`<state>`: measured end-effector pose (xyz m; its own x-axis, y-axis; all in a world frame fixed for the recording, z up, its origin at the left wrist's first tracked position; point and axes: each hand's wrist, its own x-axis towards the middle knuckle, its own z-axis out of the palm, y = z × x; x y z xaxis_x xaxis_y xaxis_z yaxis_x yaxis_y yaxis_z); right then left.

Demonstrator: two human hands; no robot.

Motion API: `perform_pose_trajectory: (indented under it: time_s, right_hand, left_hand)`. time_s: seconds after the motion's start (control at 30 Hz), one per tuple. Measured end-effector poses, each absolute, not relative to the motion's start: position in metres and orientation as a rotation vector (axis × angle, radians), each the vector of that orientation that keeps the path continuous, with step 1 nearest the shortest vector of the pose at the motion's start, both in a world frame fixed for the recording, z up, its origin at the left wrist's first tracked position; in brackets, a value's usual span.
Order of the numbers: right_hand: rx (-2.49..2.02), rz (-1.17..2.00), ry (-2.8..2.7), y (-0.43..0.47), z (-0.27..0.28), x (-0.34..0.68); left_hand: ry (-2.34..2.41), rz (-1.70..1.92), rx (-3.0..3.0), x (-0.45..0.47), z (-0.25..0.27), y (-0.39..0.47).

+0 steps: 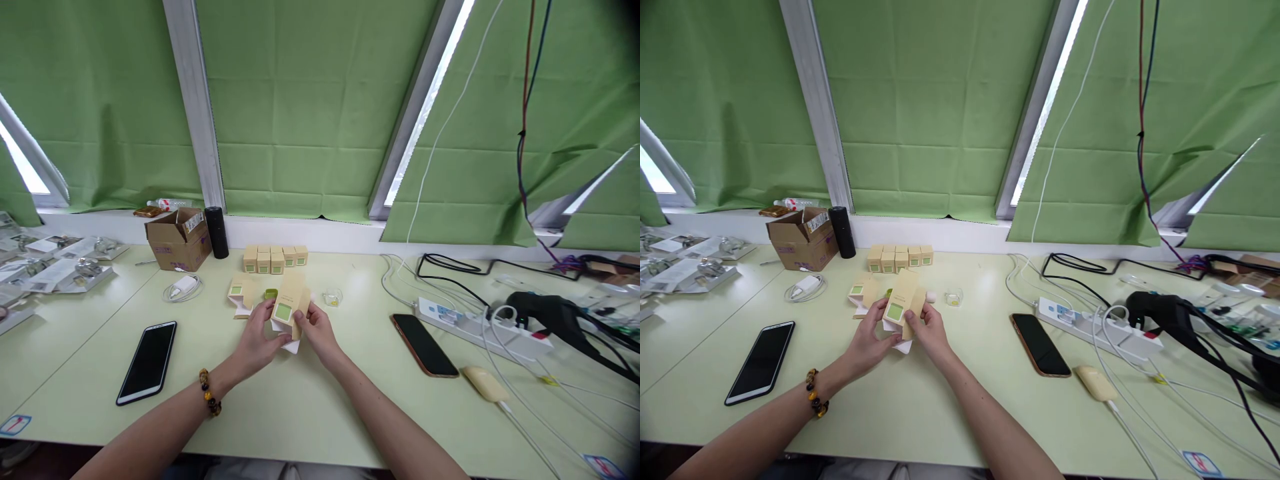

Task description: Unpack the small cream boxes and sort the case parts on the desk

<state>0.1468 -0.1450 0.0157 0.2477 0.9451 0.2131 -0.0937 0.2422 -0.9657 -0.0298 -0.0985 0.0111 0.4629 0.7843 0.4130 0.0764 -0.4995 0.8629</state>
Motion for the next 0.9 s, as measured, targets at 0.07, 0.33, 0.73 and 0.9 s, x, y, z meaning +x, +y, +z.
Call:
perform_pose_trajectory:
  time_s: [0.07, 0.33, 0.73, 0.9]
  right_hand:
    - [-1.042, 0.93, -1.04, -0.145, 0.016, 0.146]
    - [-1.074, 0.875, -0.98, -0.149, 0.023, 0.147]
    - [-1.058, 0.888, -0.861, -0.151, 0.027, 0.147]
    - [-1.057, 0.886, -0.887, -0.153, 0.029, 0.146]
  left_hand:
    - [0.676, 1.085, 1.901, -0.031, 0.011, -0.098]
    - [0.637, 1.1, 1.91, -0.036, 0.016, -0.088]
    - [0.569, 1.045, 1.924, -0.034, 0.019, -0.088]
    - [0.598, 1.024, 1.935, -0.034, 0.018, -0.087]
